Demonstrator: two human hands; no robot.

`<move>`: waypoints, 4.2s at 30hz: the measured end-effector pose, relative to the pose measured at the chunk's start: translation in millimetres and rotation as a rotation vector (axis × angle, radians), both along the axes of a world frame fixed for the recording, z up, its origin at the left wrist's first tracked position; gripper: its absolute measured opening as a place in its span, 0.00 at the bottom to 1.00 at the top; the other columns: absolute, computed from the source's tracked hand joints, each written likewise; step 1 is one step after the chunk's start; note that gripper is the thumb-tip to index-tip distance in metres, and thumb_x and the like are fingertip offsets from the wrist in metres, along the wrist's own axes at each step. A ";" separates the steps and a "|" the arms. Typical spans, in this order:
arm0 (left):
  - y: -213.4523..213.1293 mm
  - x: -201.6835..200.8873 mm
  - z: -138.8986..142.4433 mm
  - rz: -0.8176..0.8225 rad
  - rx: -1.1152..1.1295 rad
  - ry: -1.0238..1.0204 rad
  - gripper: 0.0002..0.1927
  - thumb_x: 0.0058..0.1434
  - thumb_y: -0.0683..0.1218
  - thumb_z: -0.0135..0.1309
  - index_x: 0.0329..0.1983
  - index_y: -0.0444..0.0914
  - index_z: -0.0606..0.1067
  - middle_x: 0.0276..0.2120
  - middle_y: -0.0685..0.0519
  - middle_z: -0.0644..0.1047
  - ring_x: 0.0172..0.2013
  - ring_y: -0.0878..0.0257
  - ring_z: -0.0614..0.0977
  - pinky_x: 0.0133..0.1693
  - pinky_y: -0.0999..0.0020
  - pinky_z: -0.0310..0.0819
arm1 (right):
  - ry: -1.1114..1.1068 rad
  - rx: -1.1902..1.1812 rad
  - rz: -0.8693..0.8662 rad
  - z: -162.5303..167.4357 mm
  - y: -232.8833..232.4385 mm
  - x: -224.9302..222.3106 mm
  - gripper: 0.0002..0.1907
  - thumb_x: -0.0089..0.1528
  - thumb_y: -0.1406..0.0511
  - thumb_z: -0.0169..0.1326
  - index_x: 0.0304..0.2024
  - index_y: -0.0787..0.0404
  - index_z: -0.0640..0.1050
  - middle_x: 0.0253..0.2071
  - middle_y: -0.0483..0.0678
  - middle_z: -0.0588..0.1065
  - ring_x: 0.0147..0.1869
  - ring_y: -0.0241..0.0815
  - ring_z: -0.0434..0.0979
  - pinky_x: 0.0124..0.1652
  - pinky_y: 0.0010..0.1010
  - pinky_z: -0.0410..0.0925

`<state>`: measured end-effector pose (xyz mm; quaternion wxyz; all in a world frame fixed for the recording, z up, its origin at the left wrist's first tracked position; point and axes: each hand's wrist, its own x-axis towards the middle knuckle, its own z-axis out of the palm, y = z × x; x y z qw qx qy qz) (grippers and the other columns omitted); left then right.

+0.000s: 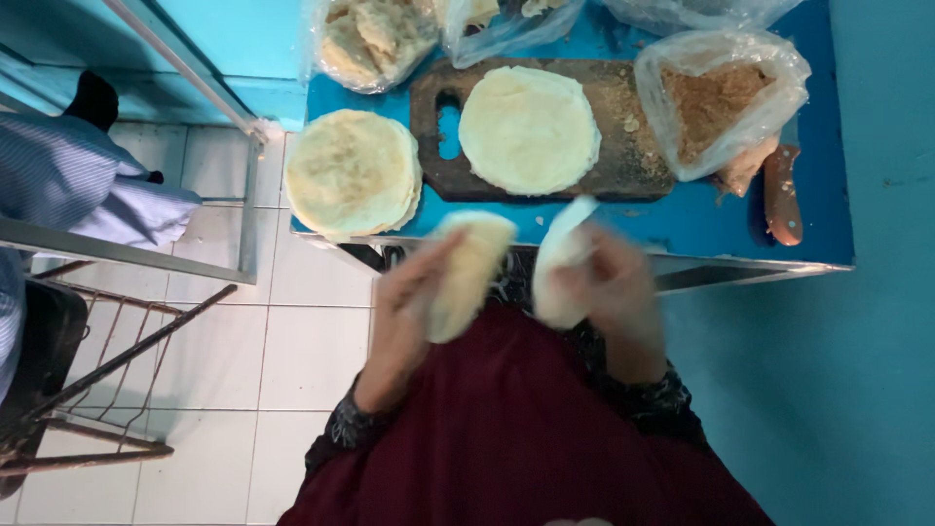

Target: The person cuts a round flatbread in half with a knife on a wooden cutting board, then folds the cut pieces in half by hand and stacks them with other folded flatbreads on the table. Plastic bags of other flatbread pieces sit around the work area.

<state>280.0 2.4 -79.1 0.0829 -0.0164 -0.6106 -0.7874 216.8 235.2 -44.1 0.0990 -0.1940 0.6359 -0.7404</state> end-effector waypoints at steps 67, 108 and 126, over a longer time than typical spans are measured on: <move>-122.1 -71.5 50.1 0.373 0.559 0.032 0.31 0.70 0.39 0.53 0.76 0.34 0.59 0.59 0.41 0.72 0.55 0.48 0.79 0.58 0.48 0.78 | 0.088 0.463 -0.146 82.8 -30.5 -158.1 0.15 0.67 0.69 0.56 0.57 0.63 0.77 0.51 0.47 0.79 0.51 0.34 0.80 0.48 0.25 0.74; -10.4 -102.9 103.2 -0.279 1.063 0.003 0.33 0.75 0.50 0.45 0.79 0.39 0.53 0.73 0.46 0.62 0.70 0.50 0.67 0.69 0.51 0.62 | 0.124 0.186 -0.018 58.8 -24.5 -85.2 0.33 0.59 0.75 0.59 0.66 0.58 0.69 0.63 0.46 0.73 0.60 0.36 0.76 0.52 0.28 0.75; 32.4 -95.4 72.2 -0.245 0.931 -0.028 0.40 0.75 0.69 0.29 0.77 0.37 0.58 0.68 0.44 0.67 0.64 0.51 0.72 0.65 0.53 0.66 | 0.049 -0.062 0.155 74.5 -40.3 -66.7 0.26 0.66 0.73 0.57 0.66 0.68 0.70 0.57 0.52 0.78 0.56 0.41 0.82 0.56 0.30 0.76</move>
